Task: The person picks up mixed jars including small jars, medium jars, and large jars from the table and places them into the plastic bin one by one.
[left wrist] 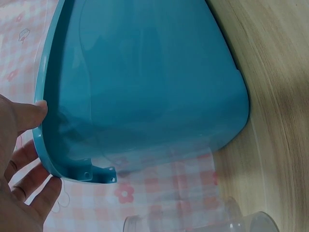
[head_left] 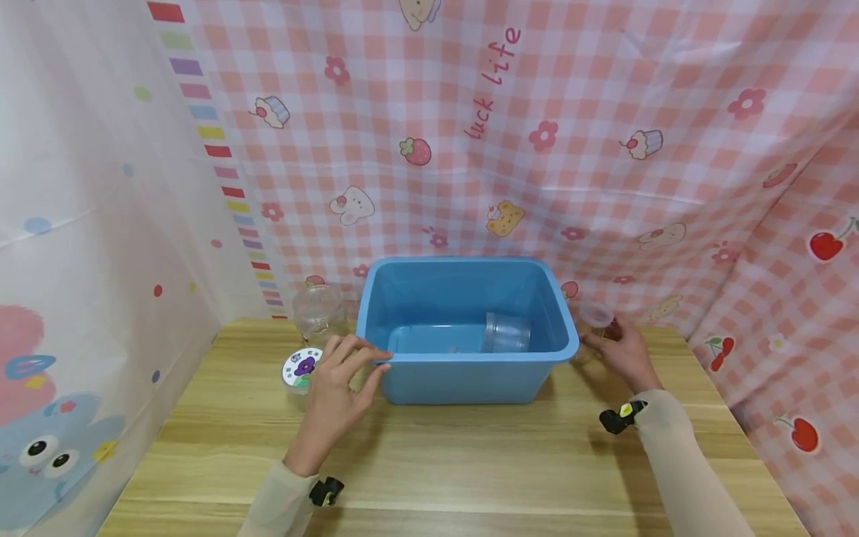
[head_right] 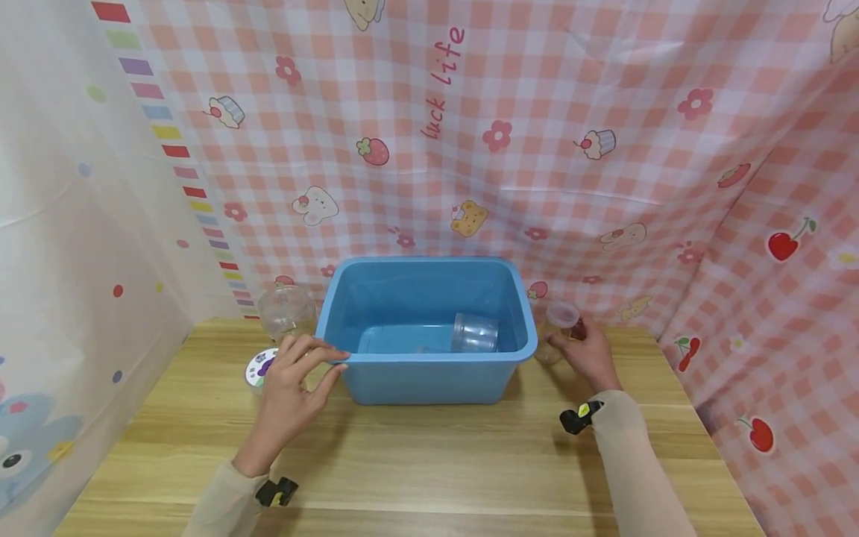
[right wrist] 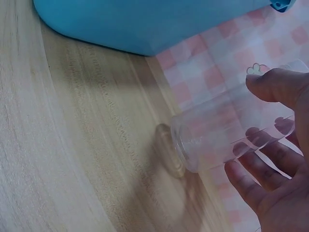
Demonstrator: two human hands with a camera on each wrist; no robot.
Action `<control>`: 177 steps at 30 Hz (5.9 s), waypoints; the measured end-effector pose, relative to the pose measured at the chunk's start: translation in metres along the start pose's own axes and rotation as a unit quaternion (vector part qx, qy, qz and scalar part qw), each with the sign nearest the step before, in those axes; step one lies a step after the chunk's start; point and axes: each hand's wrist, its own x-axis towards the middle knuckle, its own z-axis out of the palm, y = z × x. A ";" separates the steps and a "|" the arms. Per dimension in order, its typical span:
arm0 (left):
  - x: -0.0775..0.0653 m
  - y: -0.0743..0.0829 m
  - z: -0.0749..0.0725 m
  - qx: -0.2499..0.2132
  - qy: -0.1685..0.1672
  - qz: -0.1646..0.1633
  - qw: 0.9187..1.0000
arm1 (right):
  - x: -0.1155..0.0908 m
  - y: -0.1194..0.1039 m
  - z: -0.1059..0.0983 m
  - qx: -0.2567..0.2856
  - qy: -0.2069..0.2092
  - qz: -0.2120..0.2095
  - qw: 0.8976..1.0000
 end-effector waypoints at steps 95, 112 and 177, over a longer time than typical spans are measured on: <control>-0.001 0.000 0.001 -0.006 0.000 -0.009 1.000 | -0.037 -0.154 -0.031 -0.104 0.061 -0.190 0.974; 0.000 -0.001 0.001 -0.011 0.007 0.002 1.000 | -0.024 -0.185 -0.018 -0.182 -0.057 -0.233 0.953; -0.002 -0.003 0.002 -0.015 0.008 -0.006 1.000 | -0.054 -0.167 0.015 -0.201 -0.089 -0.295 0.930</control>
